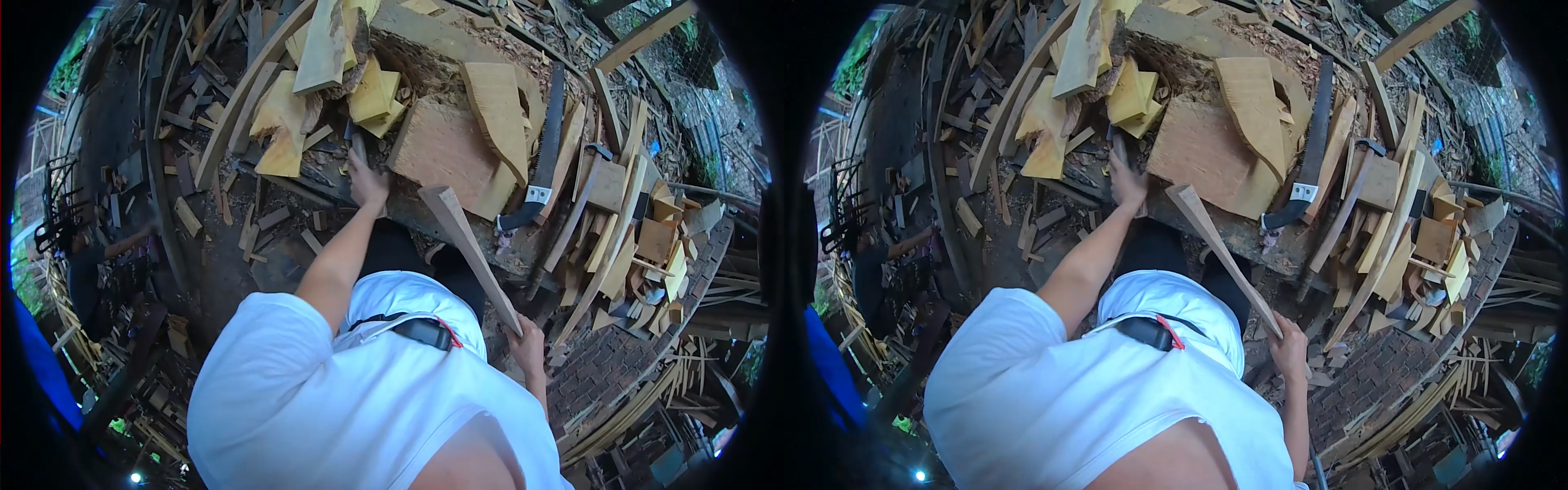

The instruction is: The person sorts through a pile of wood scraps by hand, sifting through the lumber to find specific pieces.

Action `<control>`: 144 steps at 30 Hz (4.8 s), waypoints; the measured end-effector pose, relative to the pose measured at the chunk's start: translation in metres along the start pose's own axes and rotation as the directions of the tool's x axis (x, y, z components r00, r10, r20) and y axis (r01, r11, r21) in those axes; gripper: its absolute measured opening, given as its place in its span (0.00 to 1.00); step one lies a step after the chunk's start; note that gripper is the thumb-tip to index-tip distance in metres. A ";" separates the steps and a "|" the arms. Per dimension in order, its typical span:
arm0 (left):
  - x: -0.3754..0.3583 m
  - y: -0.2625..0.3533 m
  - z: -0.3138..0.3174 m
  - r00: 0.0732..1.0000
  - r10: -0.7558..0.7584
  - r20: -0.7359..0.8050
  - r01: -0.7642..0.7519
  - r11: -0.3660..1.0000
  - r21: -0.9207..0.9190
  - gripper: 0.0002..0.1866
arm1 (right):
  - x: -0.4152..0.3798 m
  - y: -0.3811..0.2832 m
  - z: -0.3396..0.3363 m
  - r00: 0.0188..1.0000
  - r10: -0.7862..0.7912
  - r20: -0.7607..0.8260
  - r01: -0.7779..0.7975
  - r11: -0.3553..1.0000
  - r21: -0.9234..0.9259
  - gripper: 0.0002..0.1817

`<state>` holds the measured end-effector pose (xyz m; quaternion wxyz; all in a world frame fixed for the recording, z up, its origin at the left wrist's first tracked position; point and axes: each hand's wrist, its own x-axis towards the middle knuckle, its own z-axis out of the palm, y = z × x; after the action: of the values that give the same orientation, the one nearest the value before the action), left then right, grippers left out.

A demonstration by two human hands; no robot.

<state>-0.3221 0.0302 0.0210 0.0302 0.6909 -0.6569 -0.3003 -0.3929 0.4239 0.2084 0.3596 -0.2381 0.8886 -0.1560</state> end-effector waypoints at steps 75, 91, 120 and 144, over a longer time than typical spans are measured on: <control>-0.054 -0.076 0.046 0.782 -0.163 0.602 0.613 0.379 -0.693 0.24 | 0.134 -0.003 0.048 0.922 -0.274 0.273 0.379 0.779 -0.499 0.60; -0.049 -0.077 0.054 0.830 -0.332 0.447 0.557 0.478 -0.679 0.25 | 0.163 0.046 0.094 0.870 -0.480 0.112 0.479 0.767 -0.426 0.51; -0.179 -0.045 0.099 0.892 -0.282 0.355 0.451 0.626 -0.636 0.40 | 0.260 0.060 0.002 0.702 -0.054 -0.710 0.254 0.950 0.179 0.25; -0.174 -0.061 0.034 0.699 0.627 0.345 -0.494 0.771 -0.401 0.17 | 0.344 0.018 -0.028 0.821 0.383 -0.422 -0.268 0.913 0.308 0.44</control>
<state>-0.2759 0.2113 0.0324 0.0615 0.3519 -0.7760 -0.5199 -0.6347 0.2575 0.0258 0.1783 0.0079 0.9519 -0.2491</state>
